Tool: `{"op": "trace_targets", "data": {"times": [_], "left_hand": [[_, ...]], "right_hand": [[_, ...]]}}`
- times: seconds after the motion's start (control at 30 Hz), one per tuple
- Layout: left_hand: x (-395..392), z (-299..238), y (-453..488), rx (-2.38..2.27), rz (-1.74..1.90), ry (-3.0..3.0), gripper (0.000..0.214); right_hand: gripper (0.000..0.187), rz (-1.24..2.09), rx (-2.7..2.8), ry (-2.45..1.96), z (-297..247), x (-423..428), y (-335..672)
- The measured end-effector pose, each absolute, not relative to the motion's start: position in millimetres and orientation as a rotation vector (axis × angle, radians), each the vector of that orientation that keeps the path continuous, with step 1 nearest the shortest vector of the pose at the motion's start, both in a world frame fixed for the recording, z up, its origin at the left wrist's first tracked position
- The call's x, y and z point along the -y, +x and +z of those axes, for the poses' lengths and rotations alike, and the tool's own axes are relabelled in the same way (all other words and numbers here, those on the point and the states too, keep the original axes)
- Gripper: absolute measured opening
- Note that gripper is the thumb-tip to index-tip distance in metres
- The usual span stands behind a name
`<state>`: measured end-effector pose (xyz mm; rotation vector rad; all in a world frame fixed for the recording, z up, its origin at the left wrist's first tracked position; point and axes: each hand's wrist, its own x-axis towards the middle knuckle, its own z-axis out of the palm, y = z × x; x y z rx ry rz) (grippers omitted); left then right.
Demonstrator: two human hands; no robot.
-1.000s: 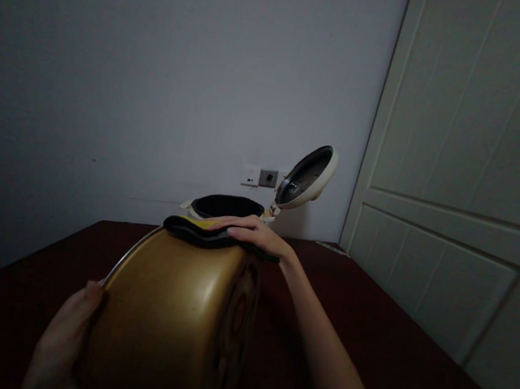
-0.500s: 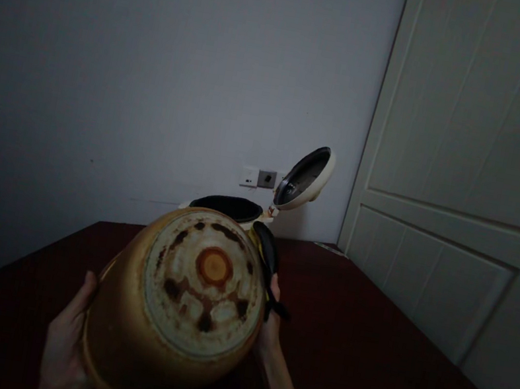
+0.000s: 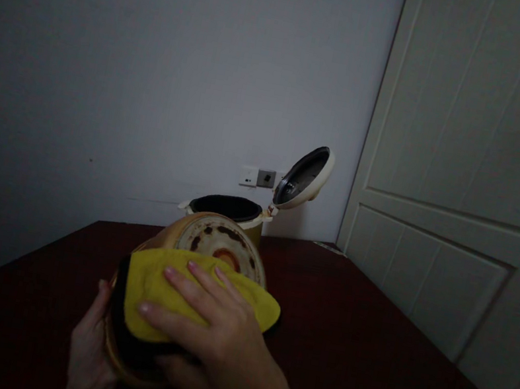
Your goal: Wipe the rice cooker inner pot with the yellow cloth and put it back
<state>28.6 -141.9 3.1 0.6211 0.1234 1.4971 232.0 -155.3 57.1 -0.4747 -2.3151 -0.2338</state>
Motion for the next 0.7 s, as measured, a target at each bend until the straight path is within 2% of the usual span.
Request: {"op": "trace_targets", "data": {"times": [0.1,0.23,0.37,0.5,0.7], "left_hand": [[140,-4,28,-0.064,1.470,0.668,0.046],[136,-14,10,-0.062,1.458,0.654,0.048],[126,-25,-6,-0.030,1.562,0.632,0.049],[119,-30,8,-0.007,1.413,0.674,0.056],[131,-24,28,-0.088,1.543,0.583,0.044]], "right_hand": [[0.046,-0.069,2.371,-0.486,84,125,233],[0.044,-0.024,2.341,-0.647,88,94,248],[0.041,0.019,2.451,-0.710,81,122,249],[0.042,0.013,2.561,-0.609,92,150,229],[0.043,-0.069,2.396,-0.627,95,101,234]]}}
